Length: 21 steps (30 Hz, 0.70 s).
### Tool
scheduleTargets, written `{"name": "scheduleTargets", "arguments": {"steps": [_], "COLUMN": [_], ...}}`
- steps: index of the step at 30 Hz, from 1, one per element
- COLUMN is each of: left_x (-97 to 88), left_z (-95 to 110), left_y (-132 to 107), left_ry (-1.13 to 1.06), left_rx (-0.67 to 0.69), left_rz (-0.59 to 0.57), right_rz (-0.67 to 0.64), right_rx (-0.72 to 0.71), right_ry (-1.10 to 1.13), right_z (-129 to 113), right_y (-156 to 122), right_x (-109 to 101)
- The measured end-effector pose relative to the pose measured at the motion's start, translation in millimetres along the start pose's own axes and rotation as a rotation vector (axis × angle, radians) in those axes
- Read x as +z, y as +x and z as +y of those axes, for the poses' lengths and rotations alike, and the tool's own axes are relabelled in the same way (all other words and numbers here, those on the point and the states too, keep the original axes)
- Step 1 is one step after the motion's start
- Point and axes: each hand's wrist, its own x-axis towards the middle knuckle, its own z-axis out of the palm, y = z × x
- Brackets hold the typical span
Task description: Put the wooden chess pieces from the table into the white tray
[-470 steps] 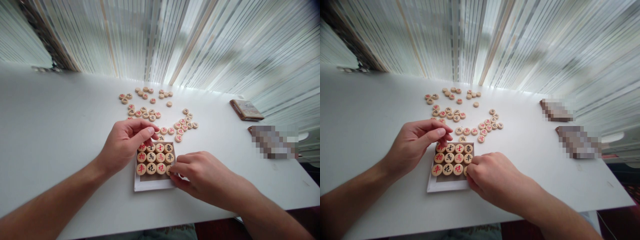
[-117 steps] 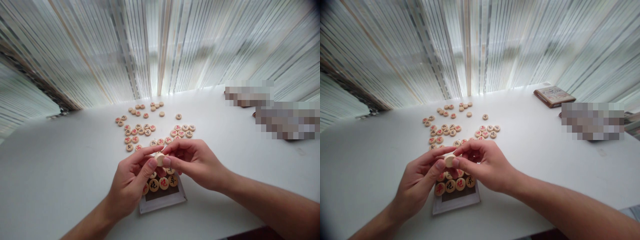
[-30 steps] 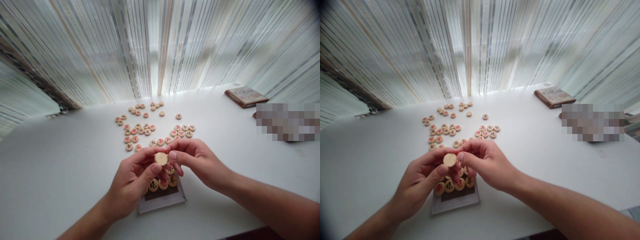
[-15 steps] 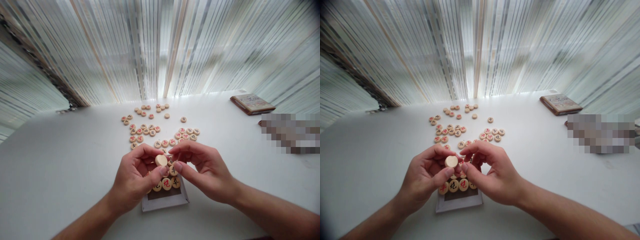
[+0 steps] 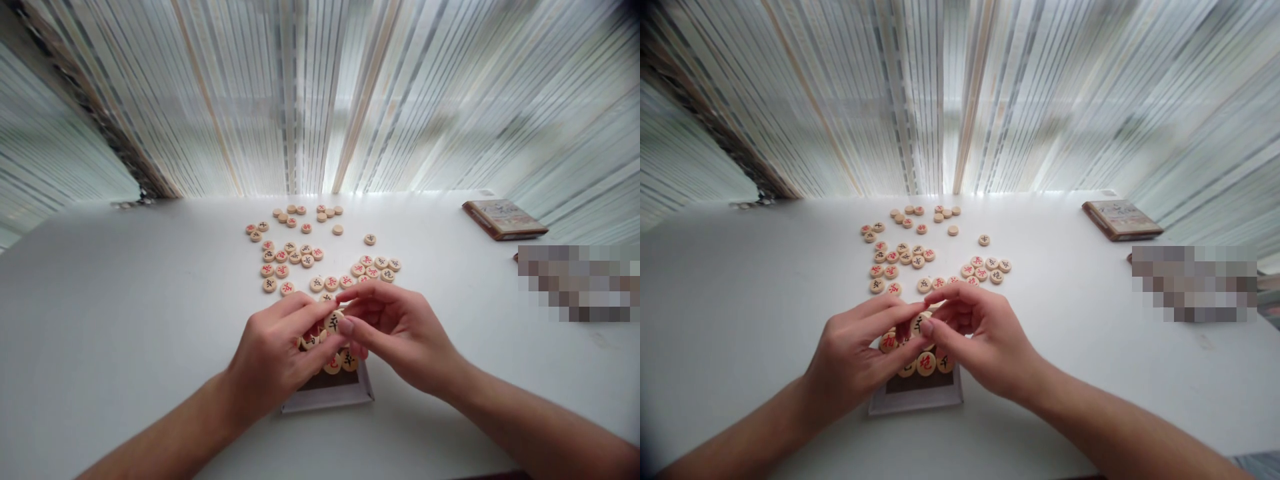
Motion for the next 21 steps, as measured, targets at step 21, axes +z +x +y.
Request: {"name": "scheduleTargets", "arguments": {"steps": [21], "left_x": [-0.3], "left_z": [8], "left_y": [6], "left_ry": [-0.673], "left_rx": [-0.613], "left_rz": [0.044], "right_rz": [0.028], "right_rx": [-0.462], "right_ry": [-0.655], "right_z": [2], "right_y": [-3], "right_x": [-13]}}
